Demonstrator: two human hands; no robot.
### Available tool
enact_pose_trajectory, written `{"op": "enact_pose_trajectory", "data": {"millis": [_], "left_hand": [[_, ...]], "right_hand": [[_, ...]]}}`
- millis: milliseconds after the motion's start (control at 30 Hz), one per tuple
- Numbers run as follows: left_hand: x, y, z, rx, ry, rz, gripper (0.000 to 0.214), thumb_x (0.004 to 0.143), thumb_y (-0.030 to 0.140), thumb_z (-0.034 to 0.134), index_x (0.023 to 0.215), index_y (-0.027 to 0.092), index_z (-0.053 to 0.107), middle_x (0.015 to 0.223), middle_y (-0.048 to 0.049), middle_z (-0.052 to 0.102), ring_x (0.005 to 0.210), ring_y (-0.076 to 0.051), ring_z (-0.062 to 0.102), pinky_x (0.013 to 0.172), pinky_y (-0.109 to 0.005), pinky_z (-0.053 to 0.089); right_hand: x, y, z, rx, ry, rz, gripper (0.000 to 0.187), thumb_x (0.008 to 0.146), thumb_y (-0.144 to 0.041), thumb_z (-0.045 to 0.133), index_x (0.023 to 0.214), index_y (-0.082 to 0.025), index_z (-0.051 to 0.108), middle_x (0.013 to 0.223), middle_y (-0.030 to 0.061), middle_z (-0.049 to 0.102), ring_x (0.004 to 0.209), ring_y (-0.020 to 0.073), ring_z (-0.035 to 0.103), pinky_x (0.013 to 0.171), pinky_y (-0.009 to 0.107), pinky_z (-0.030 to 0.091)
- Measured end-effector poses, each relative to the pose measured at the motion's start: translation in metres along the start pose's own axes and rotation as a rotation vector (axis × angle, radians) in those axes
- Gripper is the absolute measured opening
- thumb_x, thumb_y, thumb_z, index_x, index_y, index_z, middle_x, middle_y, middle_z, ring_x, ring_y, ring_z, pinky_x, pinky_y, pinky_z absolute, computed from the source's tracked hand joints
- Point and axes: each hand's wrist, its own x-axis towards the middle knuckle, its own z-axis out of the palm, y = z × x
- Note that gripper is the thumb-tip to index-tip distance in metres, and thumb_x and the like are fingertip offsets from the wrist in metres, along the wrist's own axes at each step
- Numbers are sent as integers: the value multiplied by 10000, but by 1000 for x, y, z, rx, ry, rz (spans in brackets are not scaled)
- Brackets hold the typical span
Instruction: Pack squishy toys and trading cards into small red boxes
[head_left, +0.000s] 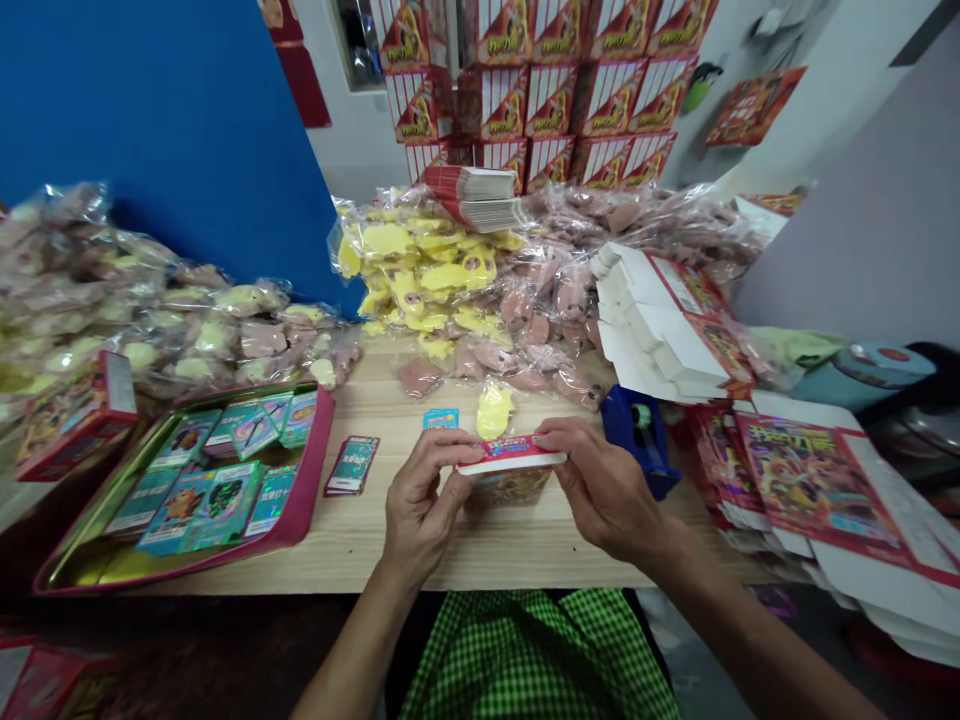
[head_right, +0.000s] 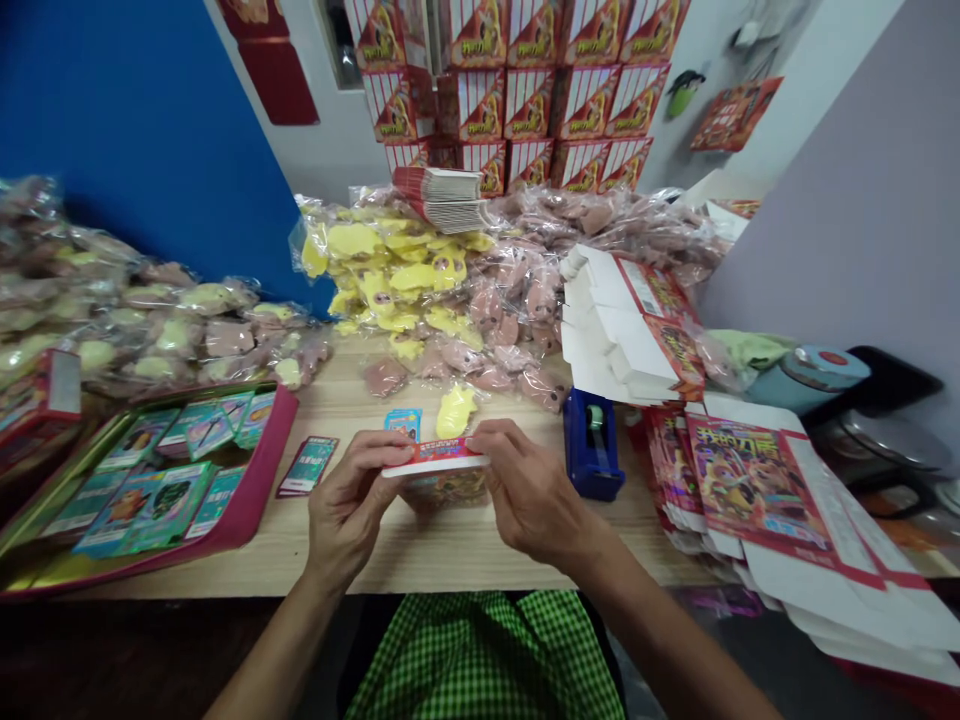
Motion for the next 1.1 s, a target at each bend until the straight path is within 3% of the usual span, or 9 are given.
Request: {"op": "enact_pose_trajectory", "data": {"millis": [133,300,400,567,733,833,900,1000,1100], "left_hand": [[-4,-3,-3,-3,-36,-48,245,861,403,794,1031,236,738,1136,-97,749,1076,-262,709,949,-428,583],[-10,1,1,84,59,-127,329,871,288,781,1187,223,715,1055,-67,782,934,-204,748,874,-341,613],[-6,8,1,121,28,-27,322,885,213,756,1204,251,733,1046,-52,780,939,-187,734,863,-330,607],[2,12,-6,146,-122,141,342,918,90,679,1161,315,765,1039,-39,746,929,-156,713,791,-295,600],[0,3,-20,307,-251,303,417,930,263,723,1337,337,670,1255,-94,722,1106,-219,709,919,-393,622],[-2,6,-21,427,-268,368,488,913,219,738,1371,350,637,1336,-95,699,1159,-237,706,956,-428,624],[-3,13,-18,480,-247,403,486,918,148,709,1359,341,646,1259,-74,736,1083,-216,736,903,-382,647],[-6,23,-8,525,-196,393,411,920,165,700,1304,313,692,1167,-54,759,973,-209,756,857,-349,661],[-12,28,4,513,-128,320,354,931,180,692,1265,293,713,1152,-44,744,951,-198,746,863,-338,656]], "right_hand": [[1,-5,-11,-31,-124,-52,261,1016,-151,435,1271,-168,486,1189,174,640,1212,309,616,896,442,602],[4,-11,-12,-11,-150,77,173,1029,-133,425,1187,-195,463,1027,105,651,894,230,676,754,353,590],[7,-15,-11,-20,-157,85,122,1042,-142,396,1125,-203,461,935,74,639,794,209,658,694,334,565],[8,-15,-16,-78,-186,11,132,1055,-142,382,977,-214,459,891,79,631,811,221,665,663,334,561],[1,-2,-14,-113,-193,-173,130,1020,-106,389,1012,-191,486,901,100,635,967,272,676,721,377,612],[-2,-2,-7,-84,-135,-184,202,974,-27,393,1044,-185,498,868,82,631,1030,277,672,764,386,623],[-5,-7,-8,-41,-90,-119,208,988,-33,395,1076,-185,506,915,91,648,1090,271,664,821,399,619],[-16,-10,-22,-4,51,126,198,1000,-80,422,1104,-213,526,1071,109,663,1217,258,616,922,424,585],[-37,1,-46,-101,237,659,155,916,-112,505,1008,-212,581,1085,103,661,1125,268,640,899,415,560]]}}
